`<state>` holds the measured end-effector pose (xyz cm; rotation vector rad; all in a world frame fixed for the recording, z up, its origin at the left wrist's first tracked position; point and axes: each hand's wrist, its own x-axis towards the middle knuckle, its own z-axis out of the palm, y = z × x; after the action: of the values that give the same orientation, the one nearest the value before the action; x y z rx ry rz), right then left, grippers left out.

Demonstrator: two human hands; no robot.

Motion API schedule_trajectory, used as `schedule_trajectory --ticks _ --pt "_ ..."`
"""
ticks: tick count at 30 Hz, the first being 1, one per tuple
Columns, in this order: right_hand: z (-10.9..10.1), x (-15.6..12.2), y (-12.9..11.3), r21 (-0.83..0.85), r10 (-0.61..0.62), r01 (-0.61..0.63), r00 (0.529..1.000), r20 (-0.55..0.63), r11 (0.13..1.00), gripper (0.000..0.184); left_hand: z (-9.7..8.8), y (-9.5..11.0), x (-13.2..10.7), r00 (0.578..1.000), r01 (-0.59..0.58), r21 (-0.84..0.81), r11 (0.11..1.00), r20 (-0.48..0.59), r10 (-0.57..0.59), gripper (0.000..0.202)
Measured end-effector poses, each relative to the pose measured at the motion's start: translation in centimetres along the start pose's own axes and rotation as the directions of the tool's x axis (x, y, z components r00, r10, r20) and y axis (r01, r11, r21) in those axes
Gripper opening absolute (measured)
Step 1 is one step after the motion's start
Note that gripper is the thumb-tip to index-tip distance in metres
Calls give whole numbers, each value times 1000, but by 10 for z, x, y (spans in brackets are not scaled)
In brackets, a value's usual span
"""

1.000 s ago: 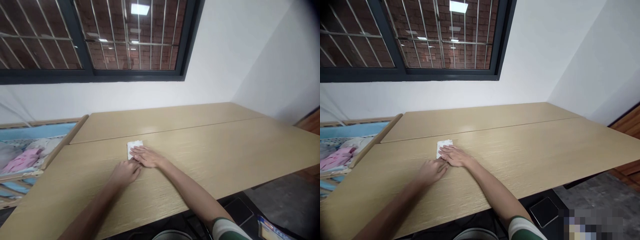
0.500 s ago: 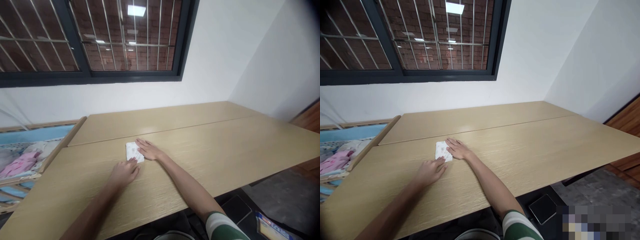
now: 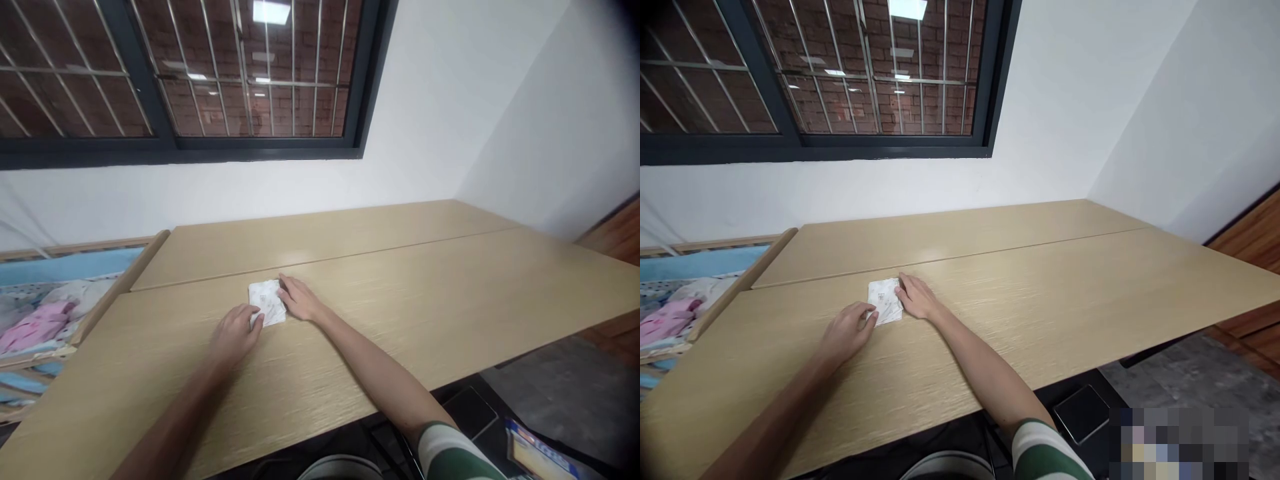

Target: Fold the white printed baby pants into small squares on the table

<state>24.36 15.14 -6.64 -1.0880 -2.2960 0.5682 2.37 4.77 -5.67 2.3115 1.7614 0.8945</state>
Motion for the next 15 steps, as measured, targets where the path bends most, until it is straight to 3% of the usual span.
schedule_trajectory --ticks 4,8,15 --pt "-1 0 -2 -22 -48 48 999 -7 999 56 -1 -2 2 985 169 82 982 -45 -166 23" --pt "-1 2 -3 -27 -39 39 999 4 999 52 -1 -5 2 965 258 169 951 -1 -262 27" --pt "0 4 4 56 -54 55 998 -6 997 48 4 -6 3 951 264 205 943 106 -289 32"
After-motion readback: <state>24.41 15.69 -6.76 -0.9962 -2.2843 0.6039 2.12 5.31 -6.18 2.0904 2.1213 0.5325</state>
